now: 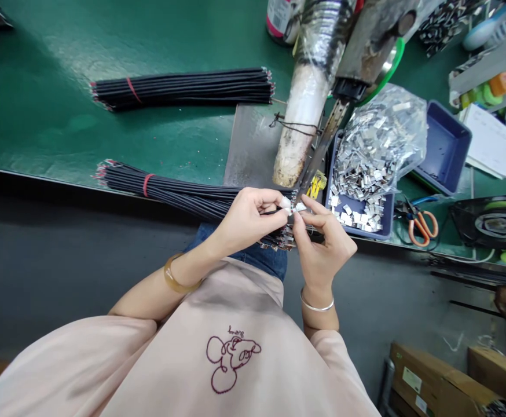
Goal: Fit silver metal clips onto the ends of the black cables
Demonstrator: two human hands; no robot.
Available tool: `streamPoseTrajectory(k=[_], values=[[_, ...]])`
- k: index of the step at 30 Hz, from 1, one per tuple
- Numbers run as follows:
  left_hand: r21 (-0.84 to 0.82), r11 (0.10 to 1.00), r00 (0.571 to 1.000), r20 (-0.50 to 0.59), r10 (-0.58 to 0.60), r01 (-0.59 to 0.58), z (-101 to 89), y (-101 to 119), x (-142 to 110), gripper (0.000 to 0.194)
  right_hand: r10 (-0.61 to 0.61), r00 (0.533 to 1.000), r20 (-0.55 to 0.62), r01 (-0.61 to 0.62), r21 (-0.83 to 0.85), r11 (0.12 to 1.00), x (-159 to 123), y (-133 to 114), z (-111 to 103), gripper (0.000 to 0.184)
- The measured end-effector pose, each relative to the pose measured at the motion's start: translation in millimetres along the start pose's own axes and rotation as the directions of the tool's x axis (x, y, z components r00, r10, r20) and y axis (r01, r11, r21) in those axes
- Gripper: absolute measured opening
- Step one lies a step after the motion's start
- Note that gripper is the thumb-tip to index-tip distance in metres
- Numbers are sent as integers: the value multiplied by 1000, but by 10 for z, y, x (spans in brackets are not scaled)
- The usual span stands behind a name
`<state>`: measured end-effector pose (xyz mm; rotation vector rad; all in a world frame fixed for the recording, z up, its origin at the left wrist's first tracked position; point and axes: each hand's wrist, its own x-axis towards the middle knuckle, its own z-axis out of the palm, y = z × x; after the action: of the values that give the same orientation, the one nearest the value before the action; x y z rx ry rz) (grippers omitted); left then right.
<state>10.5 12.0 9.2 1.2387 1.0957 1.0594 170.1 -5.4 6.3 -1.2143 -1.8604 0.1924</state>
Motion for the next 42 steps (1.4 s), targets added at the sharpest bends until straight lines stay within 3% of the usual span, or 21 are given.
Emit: streamPoseTrajectory(k=[7,19,23,27,32,37,40,42], values=[[19,1000,999,29,-26,25,8,15,19,15,2,999,34,-2,8,1000,-4,34,-21,8],[30,999,1000,-14,24,-24,15,-21,10,15,-14,1000,16,14,10,1000,58,13,-12,9],[-1,1000,1000,17,21,-21,-2,-15,7,12,-17,1000,2,17,17,1000,42,3,-20,10],[67,998,998,60,0,-4,-1,4,14,12,-19,1000,-6,19,23,1000,-19,40,-36,12],[118,993,996,84,7,-17,-17,16,24,14,-114,993,1,114,-25,993,-63,117,-58,14],[53,999,978,208,-6,-5,-108,32,8,16,-252,967,46,254,-51,966,-100,171,-82,21],[93,994,980,194,34,-53,-146,20,-13,9,-183,983,19,183,27,983,-114,181,-77,19],[113,990,977,202,65,-90,-146,-1,-30,10,-16,999,28,12,153,988,-98,179,-64,12]])
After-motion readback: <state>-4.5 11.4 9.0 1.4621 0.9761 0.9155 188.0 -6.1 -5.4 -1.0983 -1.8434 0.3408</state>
